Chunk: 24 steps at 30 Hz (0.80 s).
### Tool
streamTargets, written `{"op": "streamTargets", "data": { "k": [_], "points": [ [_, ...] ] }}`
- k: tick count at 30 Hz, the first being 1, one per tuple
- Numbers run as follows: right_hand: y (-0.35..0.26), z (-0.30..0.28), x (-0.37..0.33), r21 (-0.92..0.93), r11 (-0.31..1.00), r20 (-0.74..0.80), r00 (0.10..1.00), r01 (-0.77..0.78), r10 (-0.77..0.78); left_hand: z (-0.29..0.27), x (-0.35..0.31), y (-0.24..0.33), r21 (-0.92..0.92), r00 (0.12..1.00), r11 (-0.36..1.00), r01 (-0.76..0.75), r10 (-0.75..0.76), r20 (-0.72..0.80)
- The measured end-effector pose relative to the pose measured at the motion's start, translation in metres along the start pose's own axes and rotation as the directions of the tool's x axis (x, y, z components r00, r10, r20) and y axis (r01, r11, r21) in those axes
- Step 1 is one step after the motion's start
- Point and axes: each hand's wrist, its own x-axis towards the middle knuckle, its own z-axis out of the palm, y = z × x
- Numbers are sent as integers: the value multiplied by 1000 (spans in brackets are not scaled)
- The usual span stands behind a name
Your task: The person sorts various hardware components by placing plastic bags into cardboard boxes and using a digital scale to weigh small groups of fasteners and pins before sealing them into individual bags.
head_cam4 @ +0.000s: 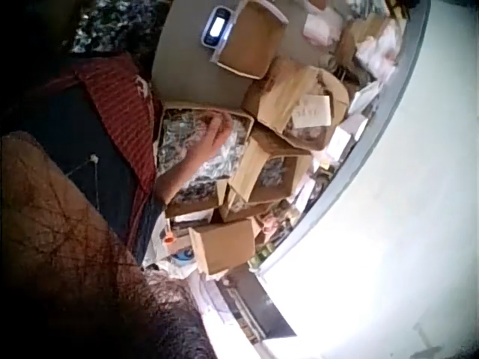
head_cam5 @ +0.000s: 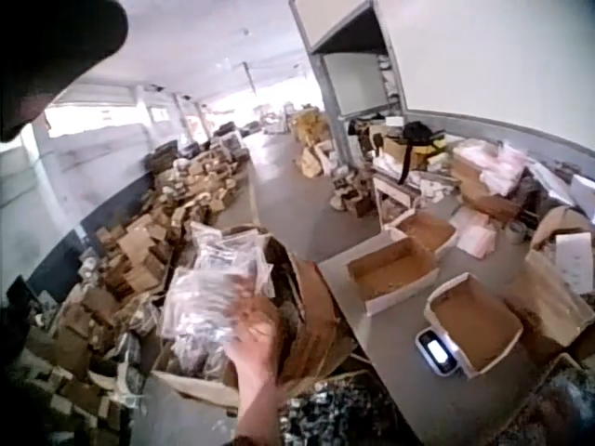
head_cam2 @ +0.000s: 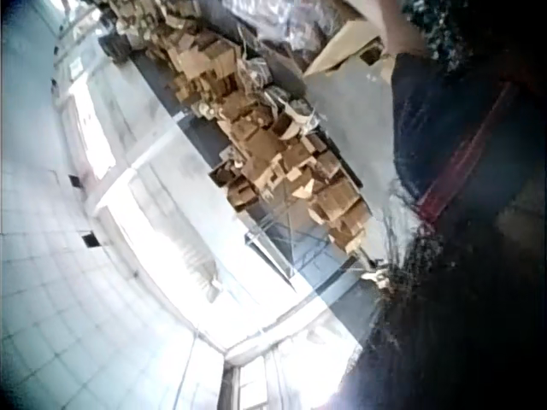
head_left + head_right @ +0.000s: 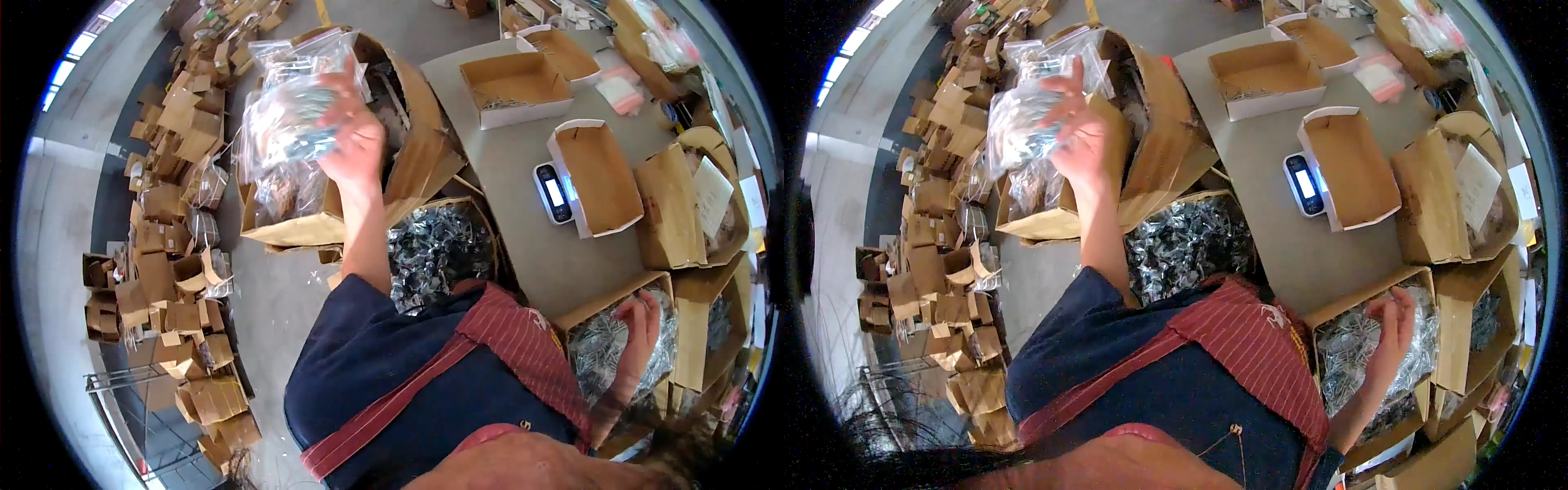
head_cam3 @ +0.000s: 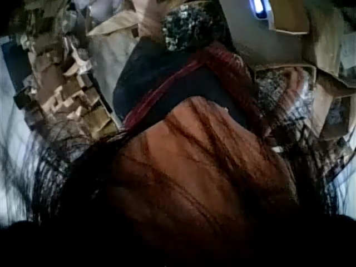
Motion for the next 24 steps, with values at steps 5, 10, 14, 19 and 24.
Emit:
{"op": "streamTargets", "data": {
  "k": [5,10,14,19,24],
  "points": [
    [-4,-7,3,56,998,-60,998,21,-17,-44,-7,-7,70,981,981,178,-172,-85],
    [-17,-24,-5,-171,984,38,998,46,-40,-127,-24,-69,130,728,809,574,-430,-534],
    [-18,-57,-11,-206,974,-45,994,92,-104,-139,-27,-135,427,556,392,815,-320,-767],
    [-29,-101,-24,-108,979,-305,932,173,-198,-138,-23,-186,485,459,48,873,-416,-785],
    [-20,-114,-53,-133,980,-307,934,147,-182,-149,-24,-218,560,416,-177,809,-501,-759]
  ]
}}
